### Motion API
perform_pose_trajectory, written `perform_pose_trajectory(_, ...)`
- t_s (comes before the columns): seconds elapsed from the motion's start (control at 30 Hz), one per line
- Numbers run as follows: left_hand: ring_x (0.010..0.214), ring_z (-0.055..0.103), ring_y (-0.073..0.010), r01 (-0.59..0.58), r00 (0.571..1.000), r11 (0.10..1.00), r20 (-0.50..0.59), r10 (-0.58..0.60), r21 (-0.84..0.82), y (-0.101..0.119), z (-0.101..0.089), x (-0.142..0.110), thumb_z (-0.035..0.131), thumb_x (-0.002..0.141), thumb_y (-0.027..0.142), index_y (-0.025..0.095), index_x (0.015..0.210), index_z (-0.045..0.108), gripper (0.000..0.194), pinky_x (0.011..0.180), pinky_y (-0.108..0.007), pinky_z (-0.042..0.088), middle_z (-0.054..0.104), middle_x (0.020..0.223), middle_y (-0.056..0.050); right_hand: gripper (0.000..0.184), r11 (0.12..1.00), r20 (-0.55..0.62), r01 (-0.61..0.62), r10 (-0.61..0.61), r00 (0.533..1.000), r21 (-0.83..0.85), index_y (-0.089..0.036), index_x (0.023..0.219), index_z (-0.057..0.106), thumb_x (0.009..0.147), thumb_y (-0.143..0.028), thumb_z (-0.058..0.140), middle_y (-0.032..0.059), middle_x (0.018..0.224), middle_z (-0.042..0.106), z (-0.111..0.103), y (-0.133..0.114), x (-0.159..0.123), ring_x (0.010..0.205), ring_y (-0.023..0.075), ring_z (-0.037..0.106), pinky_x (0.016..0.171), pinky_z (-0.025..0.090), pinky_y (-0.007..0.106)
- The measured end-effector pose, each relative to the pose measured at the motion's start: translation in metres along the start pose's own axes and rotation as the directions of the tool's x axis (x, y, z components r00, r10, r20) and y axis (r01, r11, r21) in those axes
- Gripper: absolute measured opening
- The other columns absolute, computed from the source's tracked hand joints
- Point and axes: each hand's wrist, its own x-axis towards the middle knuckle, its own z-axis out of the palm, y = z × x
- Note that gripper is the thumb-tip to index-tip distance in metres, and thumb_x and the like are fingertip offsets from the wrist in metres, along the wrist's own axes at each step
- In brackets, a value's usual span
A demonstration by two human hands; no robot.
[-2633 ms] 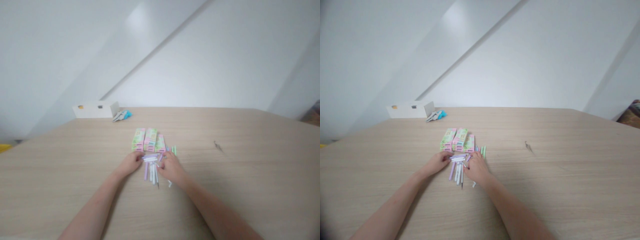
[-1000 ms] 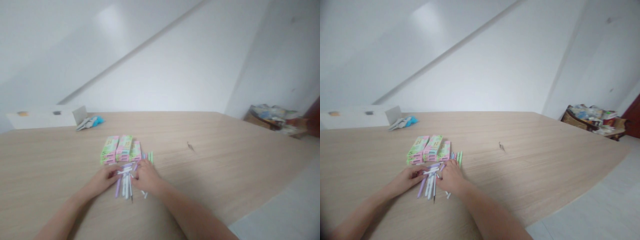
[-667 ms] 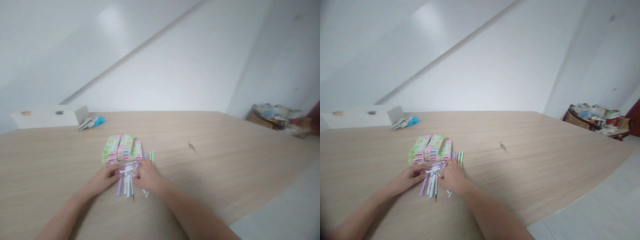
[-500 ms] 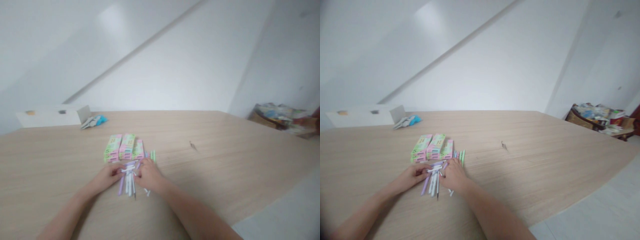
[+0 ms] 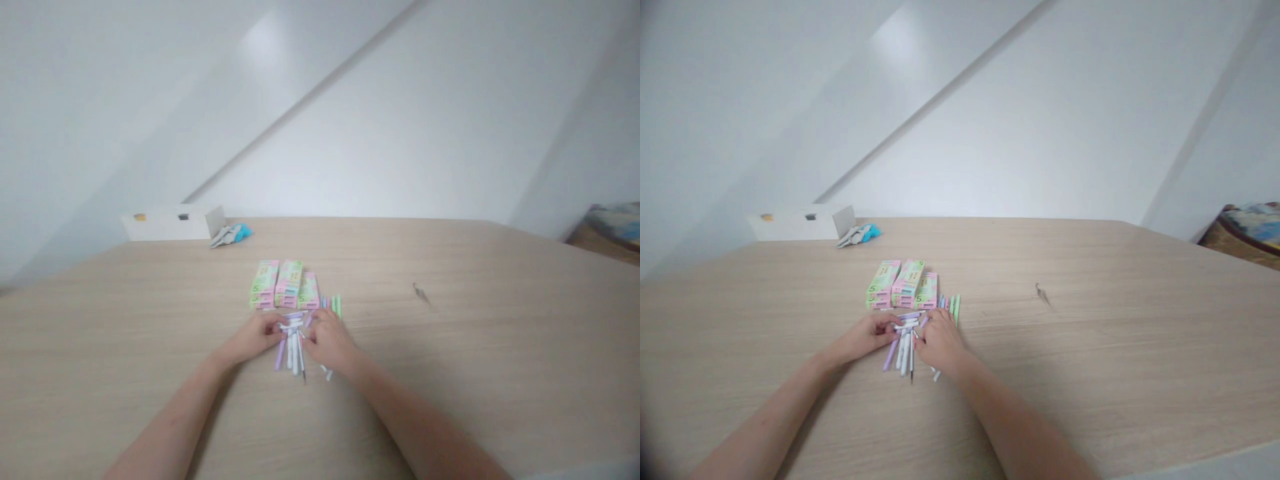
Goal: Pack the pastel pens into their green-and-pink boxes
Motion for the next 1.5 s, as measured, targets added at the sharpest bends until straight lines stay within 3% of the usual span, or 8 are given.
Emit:
perform_pose_trajectory(0.43,0.057,0.044,-0.0099,0.013,0.999,0.998,0.047,-0.01,-0.061,-0.001,0.002,-0.001,0.059,0.077,0.036,0.013,0.1,0.061,0.032,0.055,-0.022,0.037,0.05,0.063,0.004,0.02,1.0,-0.003,0.01,-0.01,1.0,-0.015,-0.015,0.069,0.071,0.079,-0.031,0.064,0.011,0.104,0.059,0.002,0.002,0.0,0.106,0.0226,0.047,0.099,0.031,0.035)
perform_pose_trajectory(0.77,0.056,0.04,-0.01,0.022,0.999,1.0,0.029,-0.022,0.0,0.009,0.001,-0.001,0.056,0.079,0.035,0.014,0.096,0.065,0.028,0.053,-0.021,0.032,0.048,0.062,0.003,0.021,0.999,0.007,0.012,-0.012,1.0,-0.039,-0.016,0.068,0.071,0.079,-0.031,0.063,0.0094,0.093,0.06,-0.002,-0.001,-0.002,0.101,0.0228,0.046,0.102,0.025,0.038)
perform_pose_trajectory(0.9,0.055,0.04,-0.0096,0.02,0.999,1.0,0.039,-0.02,0.004,0.011,0.0,-0.002,0.055,0.08,0.035,0.014,0.096,0.065,0.028,0.053,-0.021,0.032,0.048,0.061,0.004,0.024,0.998,0.007,0.007,-0.006,1.0,-0.056,-0.016,0.066,0.07,0.079,-0.034,0.063,0.0093,0.091,0.06,-0.003,-0.002,-0.002,0.099,0.0226,0.047,0.099,0.028,0.037)
perform_pose_trajectory(1.23,0.063,0.047,-0.0102,0.11,0.955,0.982,0.29,-0.062,-0.155,0.018,-0.012,-0.01,0.073,0.065,0.034,0.016,0.112,0.054,0.054,0.056,-0.021,0.039,0.053,0.072,0.004,0.023,0.997,0.018,-0.012,0.013,1.0,-0.071,-0.016,0.066,0.071,0.079,-0.034,0.063,0.0087,0.09,0.061,-0.002,-0.001,-0.001,0.099,0.023,0.048,0.098,0.03,0.037)
perform_pose_trajectory(1.5,0.065,0.047,-0.0111,0.103,0.951,0.991,0.3,-0.074,-0.081,0.023,-0.016,-0.012,0.076,0.062,0.034,0.016,0.115,0.053,0.061,0.057,-0.022,0.038,0.053,0.076,0.004,0.026,0.998,-0.013,-0.012,0.011,1.0,-0.053,-0.016,0.062,0.068,0.081,-0.033,0.061,0.0082,0.088,0.06,0.002,-0.001,0.0,0.097,0.0211,0.048,0.095,0.032,0.034)
